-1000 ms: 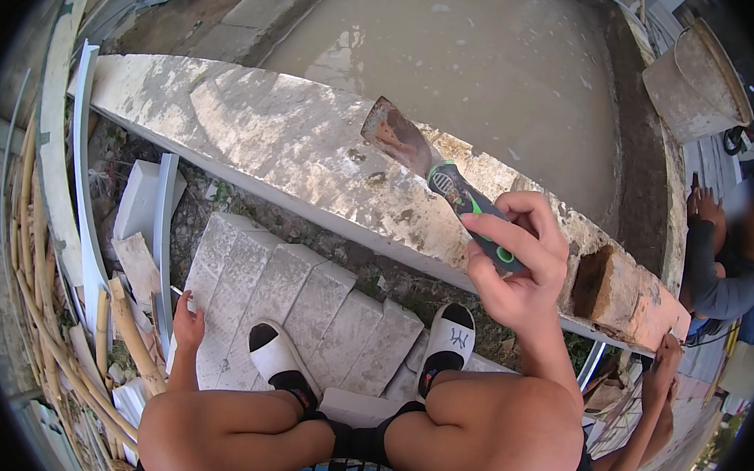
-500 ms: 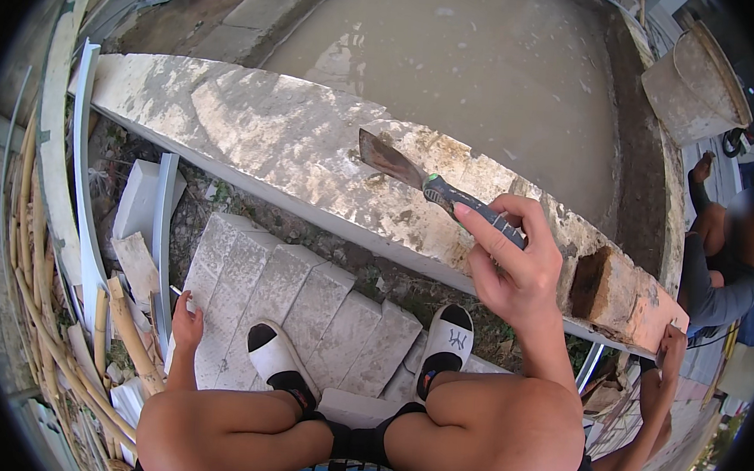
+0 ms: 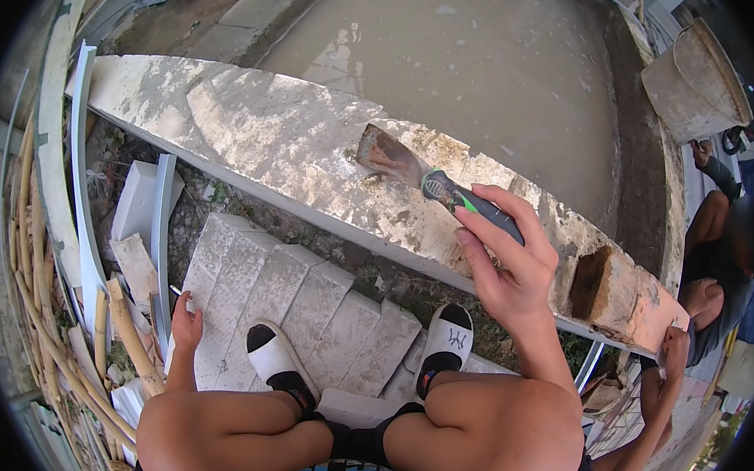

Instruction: The person uses a scraper to clean excess debris and wet mixture from the edge of a concrete basin.

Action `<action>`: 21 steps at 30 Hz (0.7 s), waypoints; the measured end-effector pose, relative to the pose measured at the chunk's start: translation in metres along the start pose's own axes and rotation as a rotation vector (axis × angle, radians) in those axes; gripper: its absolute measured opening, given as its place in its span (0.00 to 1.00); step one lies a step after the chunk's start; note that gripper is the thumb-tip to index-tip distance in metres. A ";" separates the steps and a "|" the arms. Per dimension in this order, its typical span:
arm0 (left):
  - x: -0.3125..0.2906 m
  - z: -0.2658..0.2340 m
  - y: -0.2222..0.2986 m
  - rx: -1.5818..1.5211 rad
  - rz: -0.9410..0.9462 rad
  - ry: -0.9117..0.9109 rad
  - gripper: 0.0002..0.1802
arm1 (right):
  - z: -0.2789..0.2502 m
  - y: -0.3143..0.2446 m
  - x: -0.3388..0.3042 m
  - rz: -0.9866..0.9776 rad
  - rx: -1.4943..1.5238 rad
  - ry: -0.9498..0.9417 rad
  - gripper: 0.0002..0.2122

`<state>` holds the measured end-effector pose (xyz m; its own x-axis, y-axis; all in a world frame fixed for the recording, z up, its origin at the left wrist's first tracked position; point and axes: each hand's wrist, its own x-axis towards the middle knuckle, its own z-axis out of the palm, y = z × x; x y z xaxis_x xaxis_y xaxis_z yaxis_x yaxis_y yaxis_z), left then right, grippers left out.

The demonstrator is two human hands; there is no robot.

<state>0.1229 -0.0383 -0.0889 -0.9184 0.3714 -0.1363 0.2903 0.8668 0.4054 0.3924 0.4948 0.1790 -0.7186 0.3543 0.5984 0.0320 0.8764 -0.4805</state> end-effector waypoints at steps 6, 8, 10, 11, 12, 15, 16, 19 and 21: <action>0.004 0.003 0.001 -0.012 0.013 0.001 0.29 | -0.010 -0.002 0.001 -0.092 -0.111 0.133 0.13; 0.001 0.001 -0.002 -0.003 -0.005 -0.007 0.29 | -0.011 -0.001 0.003 -0.128 -0.106 0.014 0.13; -0.001 0.001 -0.002 0.000 -0.008 -0.009 0.29 | -0.011 0.000 0.001 -0.142 -0.116 0.004 0.13; -0.001 0.002 -0.001 0.000 -0.003 -0.007 0.29 | -0.011 0.000 -0.001 -0.138 -0.127 0.052 0.14; -0.001 0.003 0.000 -0.001 0.002 -0.005 0.29 | -0.011 -0.001 -0.002 -0.133 -0.138 0.101 0.14; -0.001 0.003 0.000 0.001 -0.018 -0.010 0.29 | -0.014 -0.002 0.005 -0.173 -0.090 0.075 0.15; -0.001 0.002 0.000 0.001 -0.018 -0.009 0.28 | -0.016 -0.003 0.006 -0.166 -0.065 -0.029 0.15; -0.001 0.001 -0.001 -0.001 -0.011 -0.002 0.29 | -0.012 -0.005 0.003 -0.155 -0.087 0.029 0.14; 0.000 0.000 -0.003 -0.007 0.003 0.007 0.29 | -0.011 -0.006 0.002 -0.150 -0.102 0.097 0.14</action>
<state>0.1222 -0.0412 -0.0897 -0.9193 0.3717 -0.1291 0.2913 0.8635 0.4118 0.3984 0.4939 0.1898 -0.6504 0.2427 0.7197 0.0031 0.9484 -0.3171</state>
